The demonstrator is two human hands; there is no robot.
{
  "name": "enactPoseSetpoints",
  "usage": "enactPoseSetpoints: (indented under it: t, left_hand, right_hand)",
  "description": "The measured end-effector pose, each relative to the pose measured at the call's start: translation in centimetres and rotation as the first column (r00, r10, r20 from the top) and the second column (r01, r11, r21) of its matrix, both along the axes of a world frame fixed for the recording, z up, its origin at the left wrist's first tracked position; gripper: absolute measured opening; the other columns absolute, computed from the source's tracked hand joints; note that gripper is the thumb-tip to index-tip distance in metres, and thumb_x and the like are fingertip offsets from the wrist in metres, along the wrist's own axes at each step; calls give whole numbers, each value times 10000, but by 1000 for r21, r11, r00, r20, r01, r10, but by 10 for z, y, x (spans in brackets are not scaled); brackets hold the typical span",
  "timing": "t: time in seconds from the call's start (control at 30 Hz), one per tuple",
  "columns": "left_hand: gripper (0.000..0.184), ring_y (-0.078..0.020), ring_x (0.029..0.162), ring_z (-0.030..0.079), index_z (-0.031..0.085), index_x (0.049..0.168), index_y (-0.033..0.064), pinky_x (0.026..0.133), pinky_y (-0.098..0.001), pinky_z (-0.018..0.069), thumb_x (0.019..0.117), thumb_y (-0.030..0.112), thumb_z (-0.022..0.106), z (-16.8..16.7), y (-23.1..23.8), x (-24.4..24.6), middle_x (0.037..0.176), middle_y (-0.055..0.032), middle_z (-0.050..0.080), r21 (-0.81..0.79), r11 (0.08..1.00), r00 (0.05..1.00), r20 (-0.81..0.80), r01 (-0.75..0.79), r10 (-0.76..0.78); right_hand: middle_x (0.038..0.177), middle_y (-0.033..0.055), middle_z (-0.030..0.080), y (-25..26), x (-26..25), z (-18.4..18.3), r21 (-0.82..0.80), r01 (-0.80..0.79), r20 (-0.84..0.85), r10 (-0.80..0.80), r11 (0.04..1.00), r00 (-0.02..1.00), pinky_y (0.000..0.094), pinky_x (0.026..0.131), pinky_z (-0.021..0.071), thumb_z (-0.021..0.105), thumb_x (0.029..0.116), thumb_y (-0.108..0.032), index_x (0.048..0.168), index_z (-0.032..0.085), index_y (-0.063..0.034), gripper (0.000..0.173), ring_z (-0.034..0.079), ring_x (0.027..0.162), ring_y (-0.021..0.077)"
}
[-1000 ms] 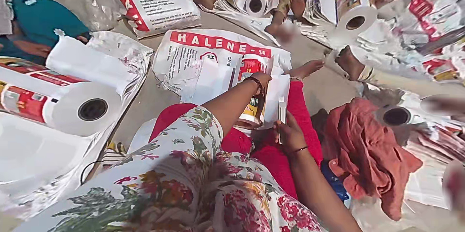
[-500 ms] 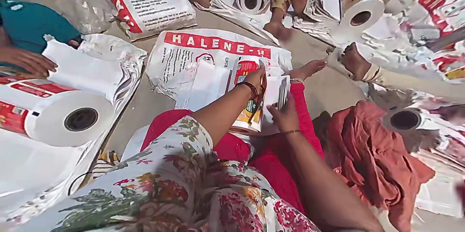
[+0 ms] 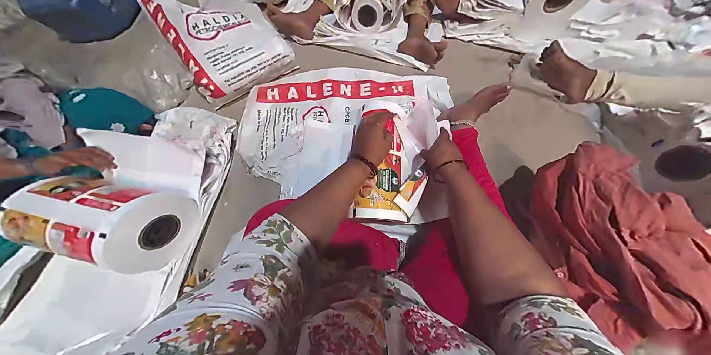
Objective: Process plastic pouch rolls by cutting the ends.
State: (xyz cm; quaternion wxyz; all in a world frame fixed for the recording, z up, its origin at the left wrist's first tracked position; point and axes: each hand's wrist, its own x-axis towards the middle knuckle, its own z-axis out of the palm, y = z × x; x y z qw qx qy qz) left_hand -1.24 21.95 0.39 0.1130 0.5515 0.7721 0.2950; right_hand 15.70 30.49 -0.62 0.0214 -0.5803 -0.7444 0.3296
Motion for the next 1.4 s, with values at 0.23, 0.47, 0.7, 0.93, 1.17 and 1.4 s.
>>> enactPoseSetpoints:
  t: [0.23,0.47,0.7,0.93,1.17,1.4]
  left_hand:
    - [1011,-427,1575,141,300,1628,114,1160,-755,226,816,429,813,-13,68,-30,1708,-115,241,-360,927,995,-44,-103,94]
    - [842,-421,1495,352,385,1579,40,1226,-613,261,898,319,793,4,90,-60,1587,-239,414,-485,859,973,-58,168,-223]
    - [530,-437,1268,606,534,1460,80,1064,-656,458,996,306,657,9,83,-44,1359,-234,634,-401,916,981,-175,9,-86]
    - [345,-373,1342,556,635,1346,44,1185,-551,370,1035,158,539,-7,80,-41,1361,-198,644,-280,960,989,-140,13,-55]
    - [343,-394,1379,507,624,1330,-3,1214,-517,325,1029,103,500,-19,67,-44,1393,-216,613,-115,990,991,-90,84,-95]
    - [377,-377,1425,467,569,1414,44,1219,-503,335,1053,112,481,-20,68,-48,1438,-218,573,-134,991,1000,-13,4,-6]
  right_hand:
    - [1126,280,685,1,-2,5,-13,-47,-3,47,999,999,673,840,532,690,920,-171,1577,278,-76,781,686,1015,474]
    - [1136,264,688,9,6,2,-43,-32,-55,30,999,998,675,862,522,735,885,-187,1564,330,-106,795,680,1039,467]
    - [1370,264,535,-32,-3,20,297,-124,-120,166,947,979,605,684,573,672,948,-145,1638,250,-213,812,682,920,445]
    - [1346,173,624,-26,-29,16,244,-274,-8,285,930,959,531,903,577,510,1032,-198,1648,254,-197,668,679,1115,354]
    - [1276,148,666,-33,-28,13,323,-386,-14,412,864,911,544,871,583,527,1045,-224,1385,582,-120,360,694,1086,339]
    - [1295,155,666,-19,-33,-3,151,-200,-70,212,968,975,546,964,552,547,1039,-264,1415,543,-85,416,676,1155,327]
